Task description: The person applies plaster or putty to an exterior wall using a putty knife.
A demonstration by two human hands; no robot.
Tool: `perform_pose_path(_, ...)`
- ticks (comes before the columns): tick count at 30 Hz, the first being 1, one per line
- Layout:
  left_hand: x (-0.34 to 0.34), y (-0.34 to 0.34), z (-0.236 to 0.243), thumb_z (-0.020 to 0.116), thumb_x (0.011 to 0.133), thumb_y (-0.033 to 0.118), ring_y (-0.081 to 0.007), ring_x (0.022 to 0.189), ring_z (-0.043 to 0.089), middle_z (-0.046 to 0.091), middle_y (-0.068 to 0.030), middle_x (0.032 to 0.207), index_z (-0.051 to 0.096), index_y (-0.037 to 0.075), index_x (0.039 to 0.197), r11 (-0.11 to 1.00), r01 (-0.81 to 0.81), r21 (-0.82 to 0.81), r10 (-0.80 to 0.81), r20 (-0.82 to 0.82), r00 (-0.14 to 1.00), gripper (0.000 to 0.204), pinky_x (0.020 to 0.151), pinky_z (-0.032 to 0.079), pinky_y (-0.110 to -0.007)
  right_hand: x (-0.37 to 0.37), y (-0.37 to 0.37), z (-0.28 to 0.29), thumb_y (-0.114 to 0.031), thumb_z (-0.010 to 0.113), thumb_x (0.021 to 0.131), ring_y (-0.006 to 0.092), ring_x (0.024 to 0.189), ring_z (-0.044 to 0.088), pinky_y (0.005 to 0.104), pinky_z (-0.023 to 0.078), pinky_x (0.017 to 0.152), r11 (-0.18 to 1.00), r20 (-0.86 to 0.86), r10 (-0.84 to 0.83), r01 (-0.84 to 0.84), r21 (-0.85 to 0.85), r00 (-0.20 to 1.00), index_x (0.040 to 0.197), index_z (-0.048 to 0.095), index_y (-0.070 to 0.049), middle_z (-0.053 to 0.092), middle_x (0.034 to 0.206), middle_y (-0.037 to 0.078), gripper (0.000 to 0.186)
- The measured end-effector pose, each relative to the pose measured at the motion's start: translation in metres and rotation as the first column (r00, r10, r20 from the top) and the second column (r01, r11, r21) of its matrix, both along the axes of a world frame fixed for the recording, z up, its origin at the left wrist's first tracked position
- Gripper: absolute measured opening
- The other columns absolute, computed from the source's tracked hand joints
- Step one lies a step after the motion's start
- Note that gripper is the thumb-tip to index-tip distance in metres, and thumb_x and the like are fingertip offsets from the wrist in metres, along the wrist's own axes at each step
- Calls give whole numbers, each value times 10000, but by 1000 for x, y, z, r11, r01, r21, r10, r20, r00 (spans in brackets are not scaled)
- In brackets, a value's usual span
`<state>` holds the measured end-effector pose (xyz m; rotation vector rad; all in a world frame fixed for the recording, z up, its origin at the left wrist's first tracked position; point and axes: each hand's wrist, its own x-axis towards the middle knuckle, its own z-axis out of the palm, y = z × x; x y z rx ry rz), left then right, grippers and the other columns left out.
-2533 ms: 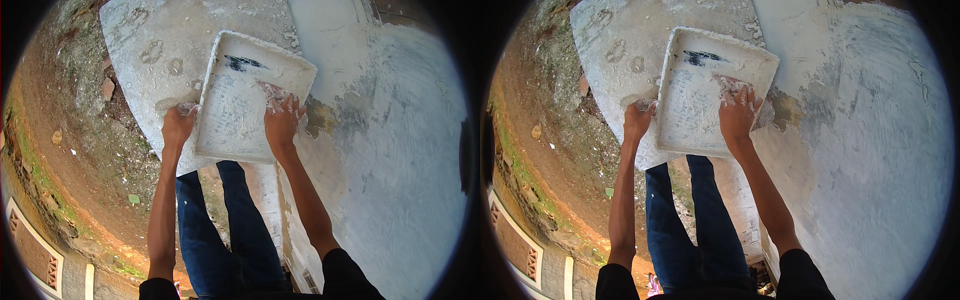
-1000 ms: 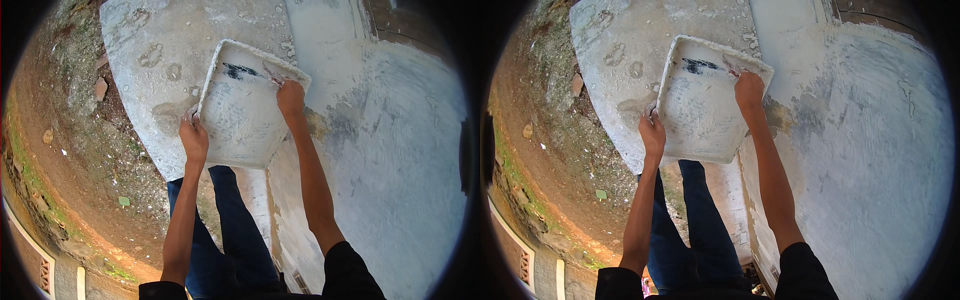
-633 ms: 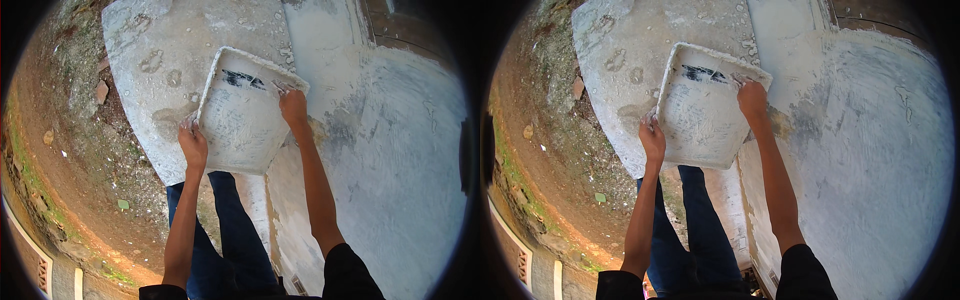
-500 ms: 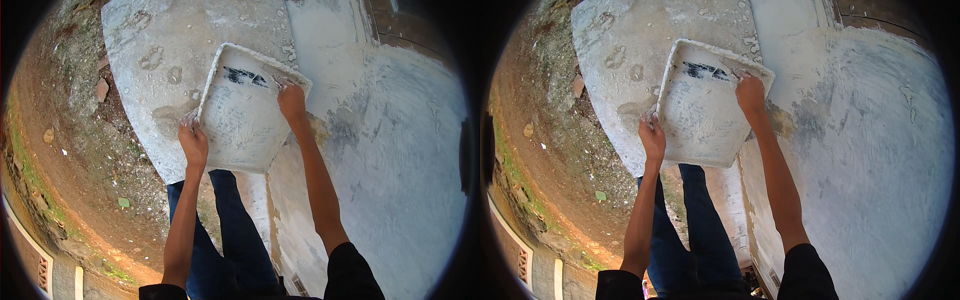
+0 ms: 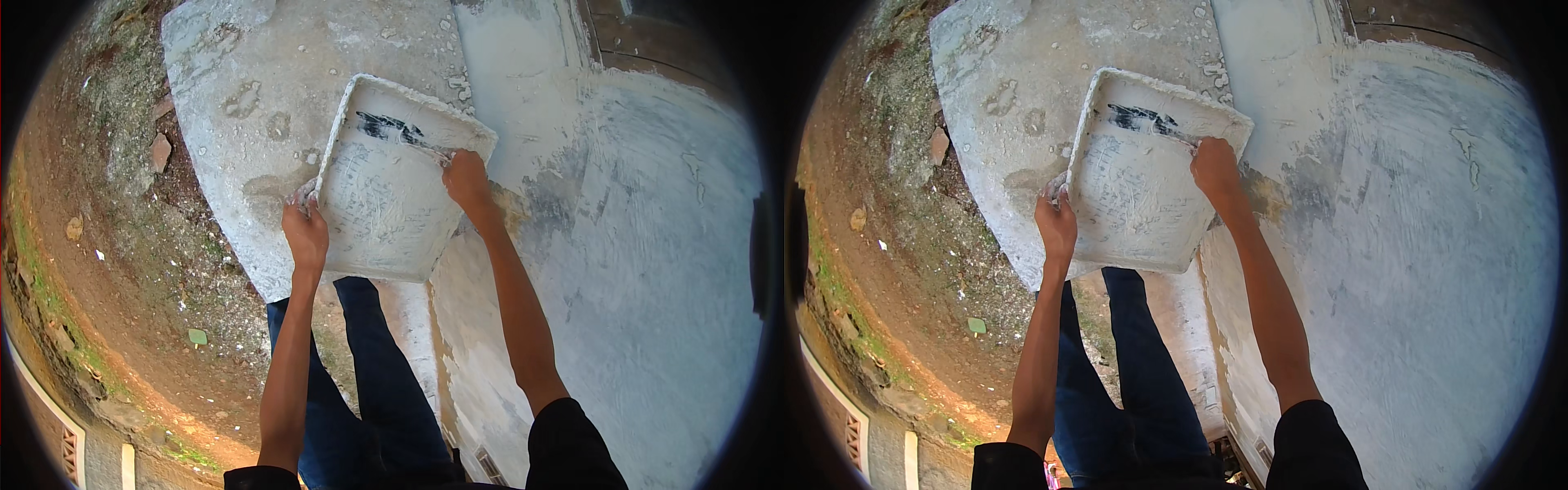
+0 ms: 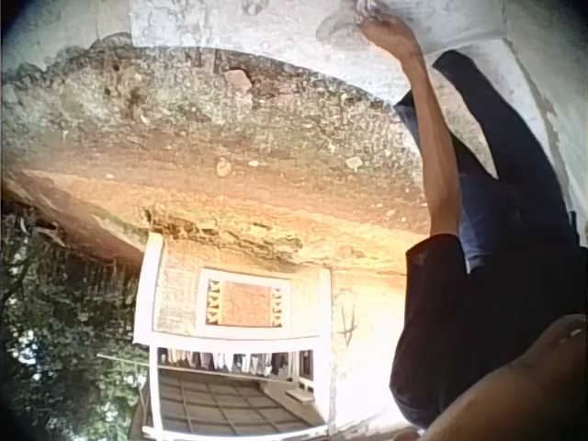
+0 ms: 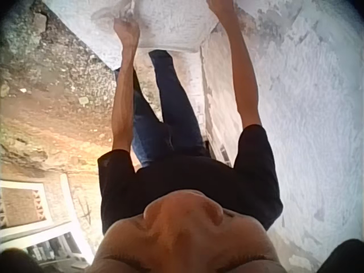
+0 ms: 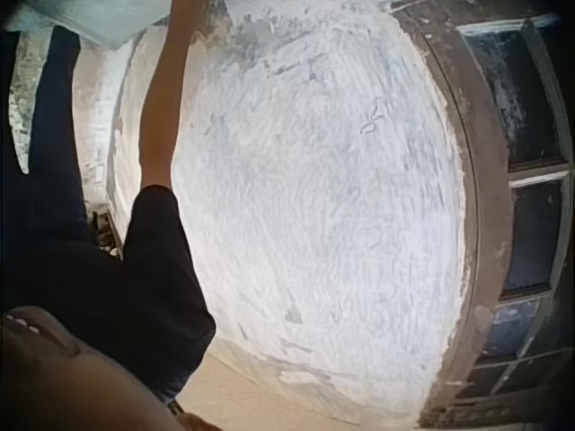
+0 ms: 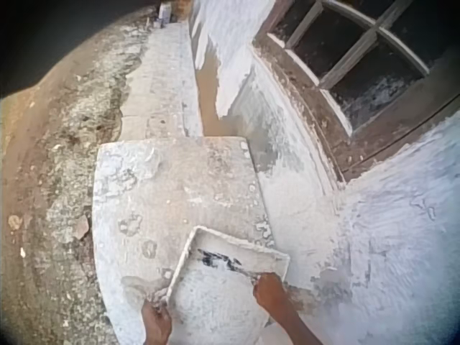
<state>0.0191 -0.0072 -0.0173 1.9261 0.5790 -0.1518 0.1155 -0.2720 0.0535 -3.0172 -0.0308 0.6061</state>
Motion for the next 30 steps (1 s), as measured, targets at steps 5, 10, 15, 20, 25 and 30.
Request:
perform_pose_path(5, 1, 1, -1, 555, 856, 42, -448, 899, 569, 594, -284, 956, 611, -74, 1010, 999, -35, -35, 34, -23, 999, 201, 799, 444, -461, -24, 29, 5, -50, 617, 746, 410, 734, 650, 453, 525, 673, 972, 23, -221, 223, -71, 975, 719, 627, 55, 633, 740, 271, 108)
perform_pose_path(10, 6, 0, 6, 565, 878, 52, -372, 884, 630, 637, -262, 930, 603, -80, 1049, 989, 77, 128, -82, 32, 996, 219, 781, 470, -393, -53, 42, 6, -59, 618, 752, 414, 723, 650, 446, 529, 652, 937, 100, -336, 343, -61, 937, 720, 633, 62, 632, 727, 272, 125)
perform_pose_path(15, 8, -3, 9, 568, 856, 63, -462, 916, 572, 597, -305, 951, 628, -86, 992, 1000, -10, 17, 10, -16, 1000, 211, 826, 444, -458, -96, 41, 0, -70, 626, 755, 410, 679, 632, 467, 502, 640, 934, 204, -337, 354, -54, 919, 703, 623, 78, 604, 663, 264, 157)
perform_pose_path(20, 8, 0, 11, 568, 857, 67, -463, 914, 572, 601, -304, 943, 630, -88, 985, 1000, -22, 0, 22, -50, 998, 210, 825, 443, -454, -132, 66, 1, -62, 621, 753, 402, 658, 615, 472, 486, 627, 949, 33, -308, 309, -62, 951, 705, 624, 77, 595, 650, 255, 147)
perform_pose_path(25, 9, 3, 7, 572, 852, 57, -450, 901, 577, 612, -289, 939, 637, -78, 971, 999, 21, -26, -22, -19, 1000, 192, 801, 447, -446, -164, 98, -3, -77, 632, 737, 426, 610, 589, 506, 451, 604, 941, -10, -338, 338, 12, 941, 657, 622, 64, 584, 623, 263, 163)
perform_pose_path(30, 12, 8, 12, 588, 839, 41, -425, 902, 587, 626, -269, 929, 646, -62, 967, 999, 27, -41, -29, -44, 999, 175, 810, 446, -433, -184, 128, 7, -79, 599, 729, 362, 652, 629, 446, 512, 666, 939, -140, -335, 343, 35, 932, 694, 659, 39, 615, 655, 224, 138)
